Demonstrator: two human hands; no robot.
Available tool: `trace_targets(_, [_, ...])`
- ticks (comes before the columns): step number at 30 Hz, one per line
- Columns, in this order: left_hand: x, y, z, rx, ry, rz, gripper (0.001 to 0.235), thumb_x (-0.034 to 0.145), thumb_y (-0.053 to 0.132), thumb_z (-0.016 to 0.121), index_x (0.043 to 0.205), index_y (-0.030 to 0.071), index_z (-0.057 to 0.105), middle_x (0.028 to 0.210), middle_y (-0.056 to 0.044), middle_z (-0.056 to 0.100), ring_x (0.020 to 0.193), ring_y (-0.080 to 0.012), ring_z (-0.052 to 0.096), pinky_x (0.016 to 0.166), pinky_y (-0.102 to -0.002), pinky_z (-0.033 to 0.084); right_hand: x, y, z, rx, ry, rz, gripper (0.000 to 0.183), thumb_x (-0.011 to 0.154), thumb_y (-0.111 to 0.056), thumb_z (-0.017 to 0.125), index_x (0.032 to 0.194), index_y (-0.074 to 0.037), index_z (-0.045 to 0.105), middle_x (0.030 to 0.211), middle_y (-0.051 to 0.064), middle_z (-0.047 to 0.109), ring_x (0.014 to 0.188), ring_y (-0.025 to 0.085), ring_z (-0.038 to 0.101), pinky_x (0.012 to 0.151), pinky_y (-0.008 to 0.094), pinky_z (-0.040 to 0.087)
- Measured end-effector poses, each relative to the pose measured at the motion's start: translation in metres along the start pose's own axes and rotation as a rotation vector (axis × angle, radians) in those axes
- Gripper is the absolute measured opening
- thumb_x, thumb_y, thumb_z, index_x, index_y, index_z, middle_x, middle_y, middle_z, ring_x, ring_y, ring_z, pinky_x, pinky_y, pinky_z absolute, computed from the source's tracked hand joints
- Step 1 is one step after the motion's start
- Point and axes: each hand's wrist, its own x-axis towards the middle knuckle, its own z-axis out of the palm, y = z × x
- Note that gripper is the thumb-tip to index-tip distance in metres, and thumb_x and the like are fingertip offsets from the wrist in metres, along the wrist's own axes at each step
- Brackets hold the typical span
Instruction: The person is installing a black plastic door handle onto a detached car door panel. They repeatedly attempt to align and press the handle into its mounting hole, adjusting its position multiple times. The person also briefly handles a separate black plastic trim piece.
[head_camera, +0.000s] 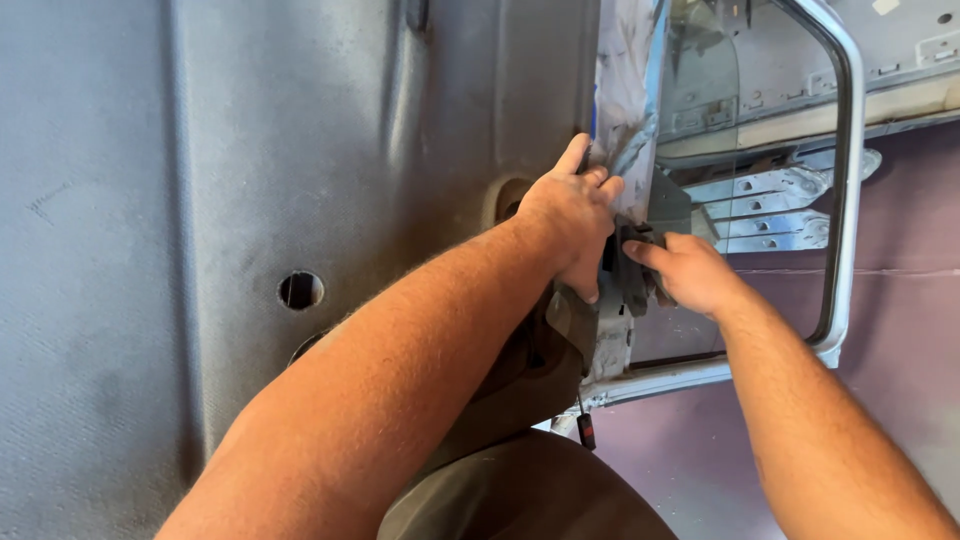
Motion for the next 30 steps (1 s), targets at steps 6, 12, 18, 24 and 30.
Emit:
trace_targets(6, [0.004,0.001,0.005,-0.008,0.016,-0.011,0.095,0.073,0.088,0.067,0.150,0.033,0.062,0.172,0.006,0.038,0.161,-0.0185,0.032,0.136,-0.063,-0.006,0.009,0.013,-0.003,-0.067,-0.038,-0.033,0.059,0.101,-0.053,0.070,0.083,0.003,0.076,0.064,0.024,0.077,0.086,0.037,0.079,0.091,0.049,0.057])
trace_targets(12, [0.001,-0.001,0.006,-0.070,0.076,-0.017,0.104,0.067,0.089,0.076,0.150,0.030,0.062,0.170,0.006,0.043,0.160,-0.0189,0.036,0.137,-0.061,-0.003,0.027,0.030,0.003,-0.066,-0.057,-0.110,0.050,0.104,-0.047,0.070,0.080,-0.004,0.078,0.063,0.020,0.078,0.078,0.036,0.079,0.081,0.049,0.059])
trace_targets(18, [0.007,0.001,0.016,-0.052,0.104,-0.004,0.095,0.076,0.080,0.072,0.154,0.028,0.058,0.171,0.003,0.042,0.161,-0.0241,0.033,0.135,-0.066,-0.004,0.031,0.033,0.004,0.001,-0.055,-0.179,0.037,0.109,-0.034,0.072,0.090,-0.002,0.074,0.064,0.021,0.076,0.075,0.035,0.078,0.078,0.046,0.058])
trace_targets(24, [0.008,0.000,0.015,-0.028,0.096,0.015,0.093,0.078,0.076,0.070,0.156,0.027,0.056,0.176,0.004,0.037,0.164,-0.0250,0.029,0.134,-0.068,-0.004,0.034,0.041,0.005,0.062,-0.052,-0.221,0.027,0.108,-0.028,0.074,0.106,-0.001,0.073,0.069,0.023,0.076,0.076,0.037,0.077,0.079,0.046,0.057])
trace_targets(30, [-0.004,-0.005,0.003,-0.026,0.041,0.026,0.107,0.074,0.087,0.073,0.160,0.028,0.053,0.178,0.005,0.036,0.165,-0.0231,0.029,0.136,-0.064,-0.003,0.018,0.035,0.016,-0.144,0.113,-0.146,0.056,0.090,-0.037,0.087,0.134,-0.012,0.063,0.103,0.022,0.075,0.109,0.040,0.073,0.096,0.055,0.055])
